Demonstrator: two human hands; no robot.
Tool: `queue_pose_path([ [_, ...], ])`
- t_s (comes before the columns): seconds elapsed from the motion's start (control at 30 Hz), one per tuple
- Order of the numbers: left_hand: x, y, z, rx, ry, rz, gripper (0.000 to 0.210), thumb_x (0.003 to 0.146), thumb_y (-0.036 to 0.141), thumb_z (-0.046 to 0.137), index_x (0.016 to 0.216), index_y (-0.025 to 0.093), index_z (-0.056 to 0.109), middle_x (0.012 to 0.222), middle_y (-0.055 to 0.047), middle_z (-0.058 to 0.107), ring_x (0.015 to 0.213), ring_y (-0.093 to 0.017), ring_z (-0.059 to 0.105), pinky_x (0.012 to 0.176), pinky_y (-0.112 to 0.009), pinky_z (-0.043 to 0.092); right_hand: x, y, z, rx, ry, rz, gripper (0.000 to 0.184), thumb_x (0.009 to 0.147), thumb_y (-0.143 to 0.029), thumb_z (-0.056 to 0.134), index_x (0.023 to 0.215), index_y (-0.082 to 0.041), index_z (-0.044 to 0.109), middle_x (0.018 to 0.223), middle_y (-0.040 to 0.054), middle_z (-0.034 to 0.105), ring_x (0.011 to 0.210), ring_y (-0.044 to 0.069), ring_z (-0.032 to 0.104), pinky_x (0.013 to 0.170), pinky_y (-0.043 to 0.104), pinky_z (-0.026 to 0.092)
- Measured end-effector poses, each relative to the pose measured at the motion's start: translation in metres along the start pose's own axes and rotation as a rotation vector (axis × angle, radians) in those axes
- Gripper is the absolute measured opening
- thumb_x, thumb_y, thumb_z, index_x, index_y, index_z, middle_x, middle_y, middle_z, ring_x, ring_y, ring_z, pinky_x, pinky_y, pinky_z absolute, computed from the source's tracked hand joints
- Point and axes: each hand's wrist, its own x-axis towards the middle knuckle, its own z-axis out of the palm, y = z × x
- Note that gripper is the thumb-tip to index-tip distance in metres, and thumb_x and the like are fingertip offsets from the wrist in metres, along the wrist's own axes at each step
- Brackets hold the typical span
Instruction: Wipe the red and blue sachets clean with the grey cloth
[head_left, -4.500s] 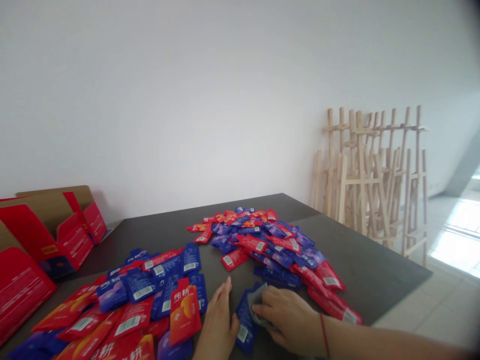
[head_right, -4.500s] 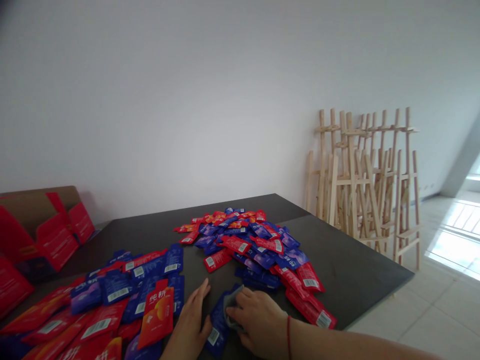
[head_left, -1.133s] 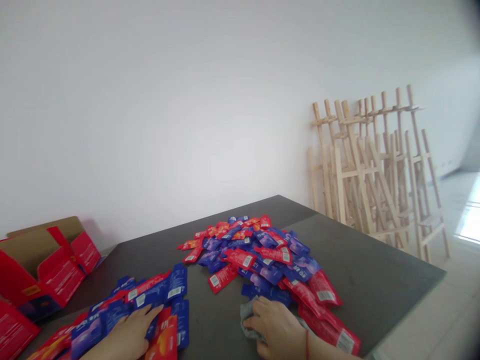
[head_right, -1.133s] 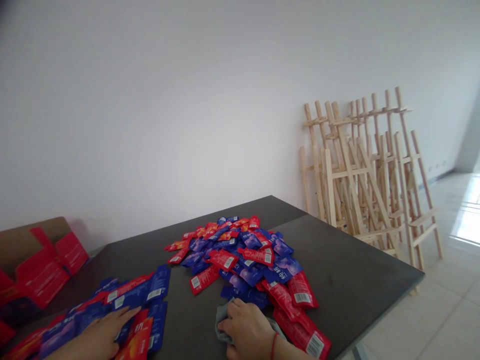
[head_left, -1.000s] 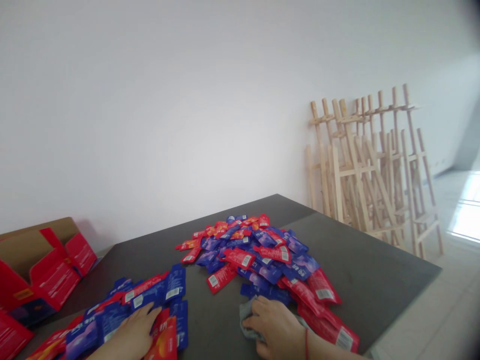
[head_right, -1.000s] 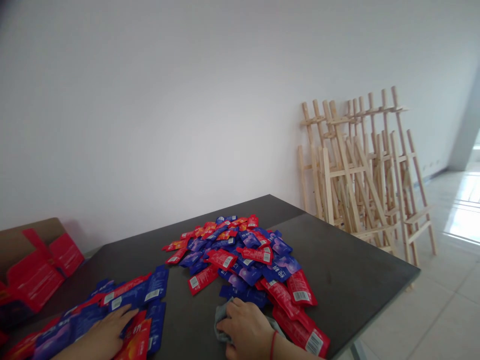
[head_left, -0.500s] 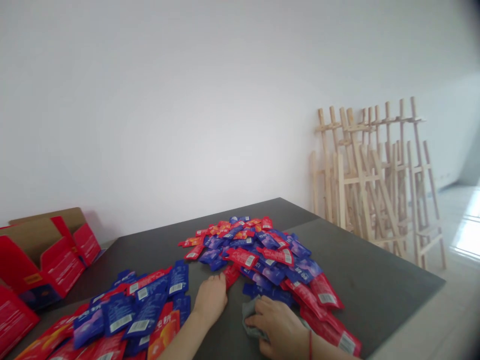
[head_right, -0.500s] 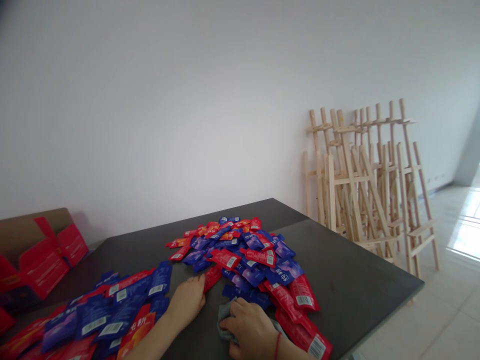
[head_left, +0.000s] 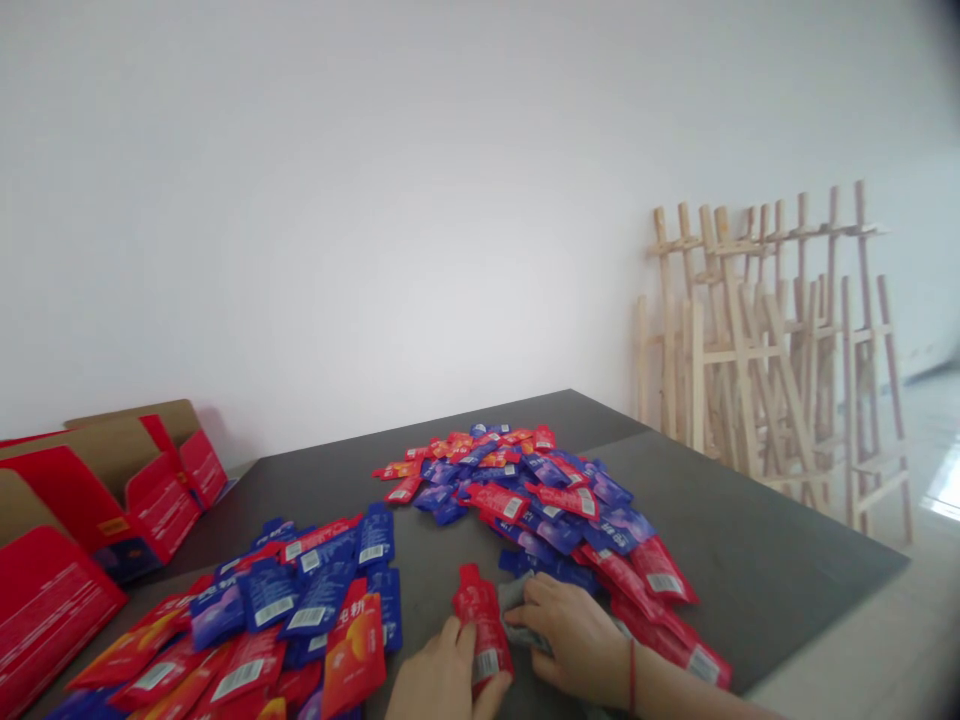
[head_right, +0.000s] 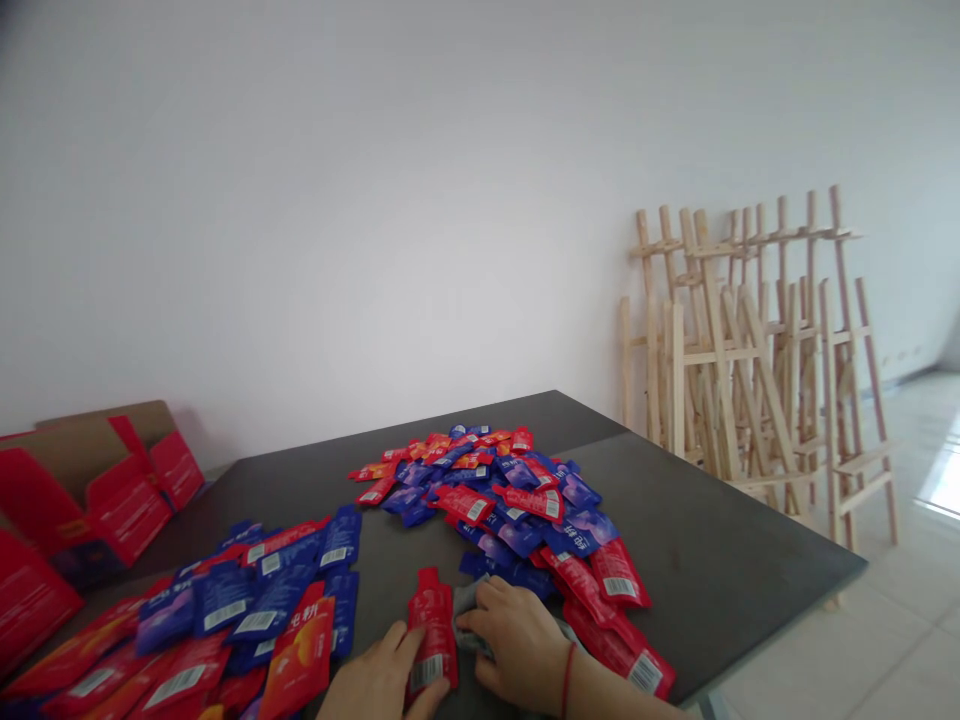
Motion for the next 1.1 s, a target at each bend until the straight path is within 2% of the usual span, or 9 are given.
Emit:
queue_pose_path([
  [0.07, 0.0, -0.006, 0.005, -0.043, 0.044, -0.001, 0.048, 0.088, 0.035, 0.062, 0.132, 0.017, 0.063, 0.14, -0.017, 0.061, 0.127, -0.034, 0.06, 0.107, -0.047, 0.049, 0.0, -0.001, -0.004, 0.022, 0.026, 0.024, 0.049, 0.078, -0.023, 0.059, 0.126, -0.023, 0.07, 0.108, 0.0089, 0.068, 0.104, 0.028, 0.06, 0.089, 0.037, 0.047],
  [0.17, 0.006, -0.021, 0.022, -0.111, 0.127, 0.022, 0.078, 0.071, 0.031, 0.076, 0.144, 0.014, 0.052, 0.156, -0.019, 0.046, 0.145, -0.038, 0.041, 0.119, -0.057, 0.034, 0.003, -0.007, -0.008, 0.037, 0.06, 0.01, 0.05, 0.08, -0.021, 0.057, 0.128, -0.024, 0.069, 0.107, 0.0082, 0.068, 0.102, 0.026, 0.06, 0.089, 0.036, 0.047],
  [0.23, 0.01, -0.031, 0.037, -0.189, 0.162, 0.067, 0.095, 0.065, 0.025, 0.078, 0.152, 0.012, 0.041, 0.16, -0.02, 0.039, 0.149, -0.038, 0.034, 0.121, -0.061, 0.029, 0.006, -0.015, -0.006, 0.005, 0.017, -0.076, 0.046, 0.082, -0.026, 0.06, 0.127, -0.026, 0.069, 0.107, 0.0075, 0.067, 0.101, 0.026, 0.06, 0.086, 0.036, 0.047],
  [0.3, 0.013, -0.039, 0.05, -0.268, 0.177, 0.109, 0.101, 0.065, 0.025, 0.076, 0.155, 0.012, 0.033, 0.161, -0.02, 0.036, 0.15, -0.038, 0.031, 0.121, -0.064, 0.027, 0.011, -0.023, -0.002, -0.049, -0.054, -0.164, 0.044, 0.083, -0.034, 0.064, 0.126, -0.028, 0.069, 0.108, 0.0076, 0.067, 0.1, 0.028, 0.059, 0.083, 0.037, 0.047],
  [0.37, 0.015, -0.044, 0.057, -0.34, 0.18, 0.131, 0.092, 0.074, 0.03, 0.07, 0.155, 0.013, 0.032, 0.16, -0.019, 0.037, 0.15, -0.036, 0.032, 0.121, -0.065, 0.027, 0.015, -0.027, 0.002, -0.09, -0.1, -0.209, 0.044, 0.084, -0.04, 0.066, 0.127, -0.03, 0.068, 0.11, 0.0077, 0.066, 0.1, 0.028, 0.058, 0.08, 0.037, 0.047],
  [0.47, 0.017, -0.044, 0.056, -0.413, 0.17, 0.093, 0.078, 0.081, 0.028, 0.058, 0.154, 0.015, 0.035, 0.16, -0.016, 0.039, 0.149, -0.03, 0.036, 0.122, -0.062, 0.024, 0.023, -0.027, 0.004, -0.119, -0.115, -0.217, 0.041, 0.086, -0.04, 0.064, 0.126, -0.031, 0.068, 0.109, 0.007, 0.066, 0.1, 0.028, 0.058, 0.079, 0.036, 0.047],
  [0.57, 0.018, -0.041, 0.049, -0.465, 0.137, 0.024, 0.086, 0.074, 0.025, 0.062, 0.155, 0.014, 0.035, 0.159, -0.015, 0.041, 0.148, -0.031, 0.037, 0.123, -0.059, 0.021, 0.036, -0.024, -0.001, -0.151, -0.113, -0.168, 0.041, 0.086, -0.038, 0.063, 0.125, -0.028, 0.069, 0.109, 0.0086, 0.066, 0.101, 0.029, 0.058, 0.08, 0.037, 0.047],
  [0.77, 0.019, -0.039, 0.046, -0.574, 0.175, -0.042, 0.099, 0.066, 0.026, 0.07, 0.156, 0.012, 0.032, 0.157, -0.015, 0.045, 0.143, -0.033, 0.043, 0.119, -0.051, 0.032, 0.065, -0.021, -0.009, -0.208, -0.102, -0.104, 0.038, 0.085, -0.03, 0.059, 0.12, -0.021, 0.072, 0.107, 0.0117, 0.067, 0.102, 0.029, 0.059, 0.083, 0.037, 0.048],
  [1.1, 0.017, -0.034, 0.044, -0.516, 0.143, -0.04, 0.111, 0.06, 0.03, 0.079, 0.156, 0.007, 0.03, 0.16, -0.019, 0.038, 0.148, -0.035, 0.033, 0.122, -0.051, 0.026, 0.036, -0.021, 0.0, -0.263, -0.133, -0.417, 0.036, 0.088, -0.045, 0.065, 0.119, -0.028, 0.071, 0.099, 0.007, 0.065, 0.089, 0.025, 0.057, 0.068, 0.033, 0.042],
])
